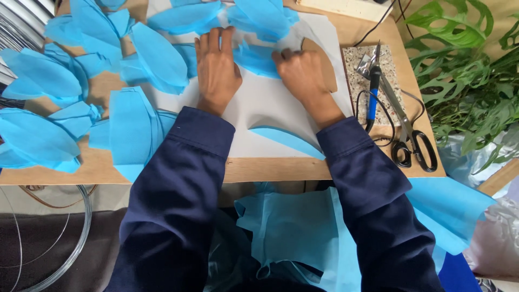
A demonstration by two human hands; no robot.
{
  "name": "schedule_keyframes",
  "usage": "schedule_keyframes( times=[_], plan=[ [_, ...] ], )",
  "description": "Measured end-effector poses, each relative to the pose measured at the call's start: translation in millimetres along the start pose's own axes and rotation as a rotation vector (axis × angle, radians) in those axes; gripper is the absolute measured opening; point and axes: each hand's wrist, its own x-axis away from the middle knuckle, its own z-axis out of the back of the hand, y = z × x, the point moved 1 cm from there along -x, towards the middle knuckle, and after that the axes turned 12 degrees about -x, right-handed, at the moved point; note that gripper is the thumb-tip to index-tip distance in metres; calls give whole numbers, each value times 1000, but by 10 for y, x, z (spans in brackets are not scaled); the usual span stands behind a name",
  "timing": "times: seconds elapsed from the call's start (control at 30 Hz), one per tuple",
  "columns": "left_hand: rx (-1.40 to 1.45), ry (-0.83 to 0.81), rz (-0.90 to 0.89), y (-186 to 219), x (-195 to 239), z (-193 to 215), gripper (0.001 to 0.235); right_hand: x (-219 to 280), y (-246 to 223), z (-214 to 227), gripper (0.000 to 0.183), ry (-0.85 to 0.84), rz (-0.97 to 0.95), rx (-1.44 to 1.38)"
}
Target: Cutting blue fabric into specific shapes using scissors and arranging them on a board.
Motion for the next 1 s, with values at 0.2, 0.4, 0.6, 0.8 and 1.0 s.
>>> schedule_keyframes(
  times=[0.2,0.4,0.6,0.8,1.0],
  plan=[
    [58,-14,-299,16,53,-133,49,55,-70,-51,13,-154,8,-108],
    [-21,-147,-340,51,132,-359,29,-179,7,400,24,-188,-207,-252],
    [-22,-181,-316,123,107,-256,21,-185,50,-207,24,-312,-470,-548],
    [-52,-252,-258,118,142,-463,18,-338,25,48,51,-645,-651,-662],
    [-132,-149,-301,167,168,-431,13,-264,111,-209,61,-661,-798,-861]
  ],
)
